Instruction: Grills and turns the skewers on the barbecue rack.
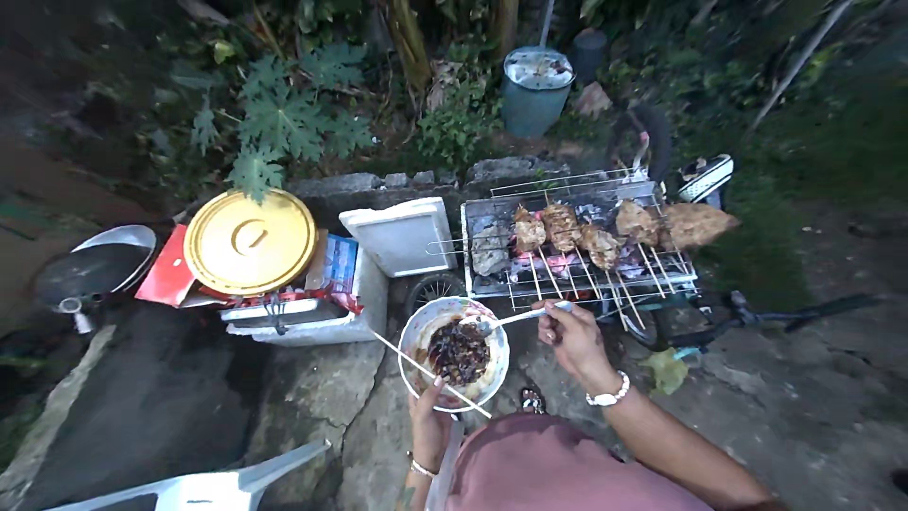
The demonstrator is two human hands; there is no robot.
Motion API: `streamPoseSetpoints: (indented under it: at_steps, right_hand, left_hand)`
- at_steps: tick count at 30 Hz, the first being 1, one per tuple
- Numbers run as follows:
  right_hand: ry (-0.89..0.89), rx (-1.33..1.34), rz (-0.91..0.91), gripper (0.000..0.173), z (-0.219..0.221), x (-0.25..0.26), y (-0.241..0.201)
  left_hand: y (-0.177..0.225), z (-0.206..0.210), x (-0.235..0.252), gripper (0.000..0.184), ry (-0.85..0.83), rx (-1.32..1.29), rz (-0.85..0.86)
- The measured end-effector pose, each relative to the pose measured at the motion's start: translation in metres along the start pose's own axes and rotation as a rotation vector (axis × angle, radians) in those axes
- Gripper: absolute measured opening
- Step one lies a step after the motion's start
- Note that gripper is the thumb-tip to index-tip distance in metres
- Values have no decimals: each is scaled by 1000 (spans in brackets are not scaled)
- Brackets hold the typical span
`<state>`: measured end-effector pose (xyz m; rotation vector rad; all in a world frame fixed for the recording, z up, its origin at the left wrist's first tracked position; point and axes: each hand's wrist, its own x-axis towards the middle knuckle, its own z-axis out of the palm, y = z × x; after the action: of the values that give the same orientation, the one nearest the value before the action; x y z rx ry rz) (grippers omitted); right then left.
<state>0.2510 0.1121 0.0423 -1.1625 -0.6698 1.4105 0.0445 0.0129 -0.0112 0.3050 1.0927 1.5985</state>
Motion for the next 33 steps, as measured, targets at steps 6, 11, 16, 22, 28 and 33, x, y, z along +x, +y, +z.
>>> streamPoseSetpoints:
  at_steps: [6,11,16,22,28,33]
  right_hand:
    - [257,181,-159,29,-16,43,-35]
    - [375,-13,-362,19,-33,98,-37]
    - [349,-185,-434,20,-34,131,-30]
    - [316,-340,-490,24,-39,149,-30]
    - [289,-361,-515,22,-52,124,-41]
    - [206,-550,-610,25,-62,109,-41]
  left_hand:
    - [-4,-8,3,37,-10,-47,41]
    - [-5,-12,3,43,-10,-91,54]
    - [-2,-10,2,40,21,-89,57]
    - [-4,-13,2,49,4,-107,58]
    - [-6,-13,3,54,3,-110,70]
    - [-7,-14,2,39,10,-67,76]
